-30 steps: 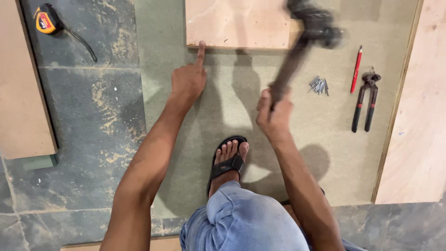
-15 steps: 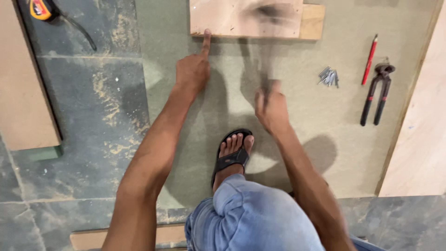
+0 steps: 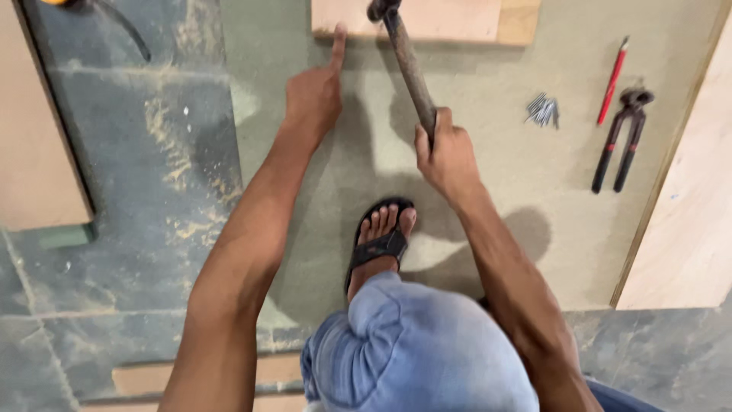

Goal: The person hammers nails into a wooden board placed on the floor. They repeatedly pick up nails, position them on the board, and strike them with a hammer to secure them.

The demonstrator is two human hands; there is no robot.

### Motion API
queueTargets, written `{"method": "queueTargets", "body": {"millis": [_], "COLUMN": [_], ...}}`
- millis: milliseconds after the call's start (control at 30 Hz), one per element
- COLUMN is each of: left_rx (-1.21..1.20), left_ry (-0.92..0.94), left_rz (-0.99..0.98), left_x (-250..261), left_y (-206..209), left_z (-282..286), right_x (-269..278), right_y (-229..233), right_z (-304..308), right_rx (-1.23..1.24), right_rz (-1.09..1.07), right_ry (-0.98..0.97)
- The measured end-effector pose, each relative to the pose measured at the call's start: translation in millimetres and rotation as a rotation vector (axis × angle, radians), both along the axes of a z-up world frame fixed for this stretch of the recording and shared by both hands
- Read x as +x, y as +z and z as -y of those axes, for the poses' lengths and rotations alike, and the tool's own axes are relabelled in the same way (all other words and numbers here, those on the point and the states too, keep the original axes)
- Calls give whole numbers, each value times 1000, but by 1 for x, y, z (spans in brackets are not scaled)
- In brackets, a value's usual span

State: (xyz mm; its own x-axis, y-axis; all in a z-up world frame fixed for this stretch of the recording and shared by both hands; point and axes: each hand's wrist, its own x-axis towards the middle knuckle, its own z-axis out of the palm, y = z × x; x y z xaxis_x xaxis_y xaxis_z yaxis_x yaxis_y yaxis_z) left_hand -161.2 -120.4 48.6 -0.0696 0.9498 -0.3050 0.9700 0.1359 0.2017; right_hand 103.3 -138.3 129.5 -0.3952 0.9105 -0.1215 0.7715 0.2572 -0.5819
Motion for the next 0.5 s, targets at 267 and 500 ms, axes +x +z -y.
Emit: {"method": "queueTargets", "body": {"millis": [267, 500], "left_rx": [-38, 14], "left_ry": [10, -7], "left_rz": [48, 37], "left_x": [0, 3], "left_y": [-15, -14], "left_z": [5, 5], "right_x": [1, 12], "right_y": [7, 15], "right_z": [6, 5], "right_rx": [199, 143], "right_rz": [41, -311], "right_ry": [13, -154]}}
